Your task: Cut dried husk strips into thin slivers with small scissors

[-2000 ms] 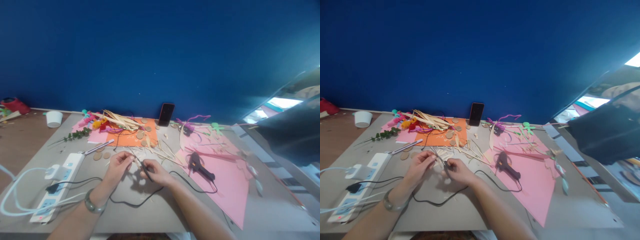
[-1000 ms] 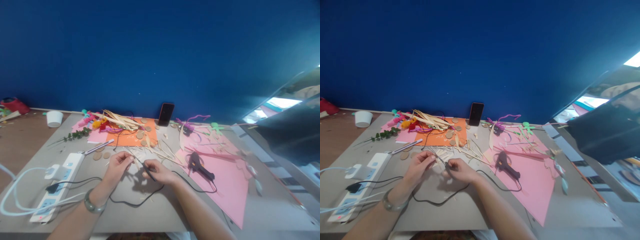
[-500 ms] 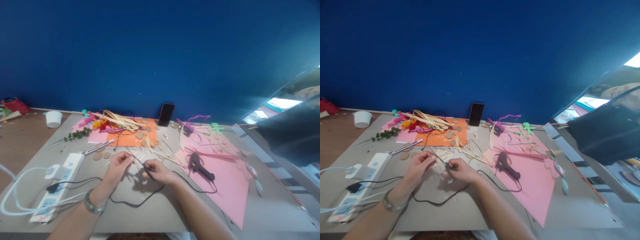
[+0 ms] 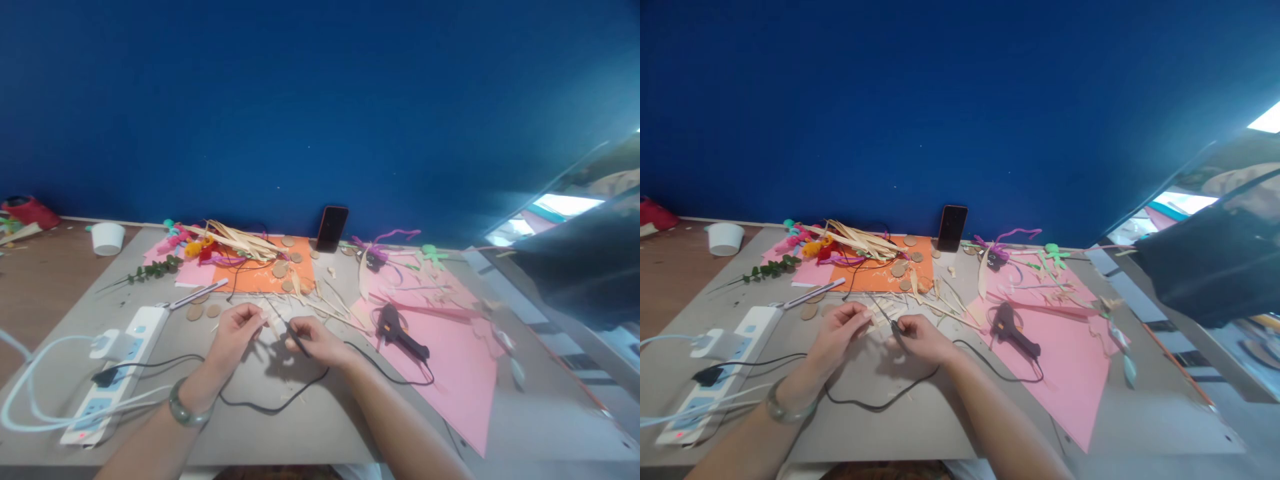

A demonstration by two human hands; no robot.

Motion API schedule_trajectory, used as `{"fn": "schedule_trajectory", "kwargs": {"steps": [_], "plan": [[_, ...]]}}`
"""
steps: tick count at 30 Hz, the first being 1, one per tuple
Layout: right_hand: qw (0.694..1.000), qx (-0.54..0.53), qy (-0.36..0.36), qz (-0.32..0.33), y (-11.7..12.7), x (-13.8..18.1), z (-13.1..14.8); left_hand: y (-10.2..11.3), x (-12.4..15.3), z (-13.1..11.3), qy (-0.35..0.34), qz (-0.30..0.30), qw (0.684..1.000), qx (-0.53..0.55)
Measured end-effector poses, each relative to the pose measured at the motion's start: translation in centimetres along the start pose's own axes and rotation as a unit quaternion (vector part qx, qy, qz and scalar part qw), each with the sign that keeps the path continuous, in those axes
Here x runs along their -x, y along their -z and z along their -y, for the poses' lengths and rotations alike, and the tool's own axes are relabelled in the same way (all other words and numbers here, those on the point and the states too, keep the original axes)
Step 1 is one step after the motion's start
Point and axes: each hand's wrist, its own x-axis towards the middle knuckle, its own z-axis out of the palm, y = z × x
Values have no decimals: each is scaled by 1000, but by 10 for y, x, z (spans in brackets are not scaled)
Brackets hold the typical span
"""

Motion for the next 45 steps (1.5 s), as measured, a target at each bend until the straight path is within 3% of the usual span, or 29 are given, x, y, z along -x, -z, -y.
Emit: {"fn": "schedule_trajectory", "kwargs": {"steps": [7,28,34,40,45], "plan": [[999,-6,-4,45,1,2,0,0,-1,2,-4,-17,1000,14],[999,10,-25,24,3,2,0,0,-1,2,-5,-12,1000,27],[998,-35,-25,-35,-2,-2,-4,0,0,1,-6,-7,1000,13],[984,-138,21,-107,-14,-6,-9,-3,0,1,-7,-4,1000,-3],[980,-133,55,-136,-17,-7,-11,-7,0,2,13,-3,1000,-2]]}}
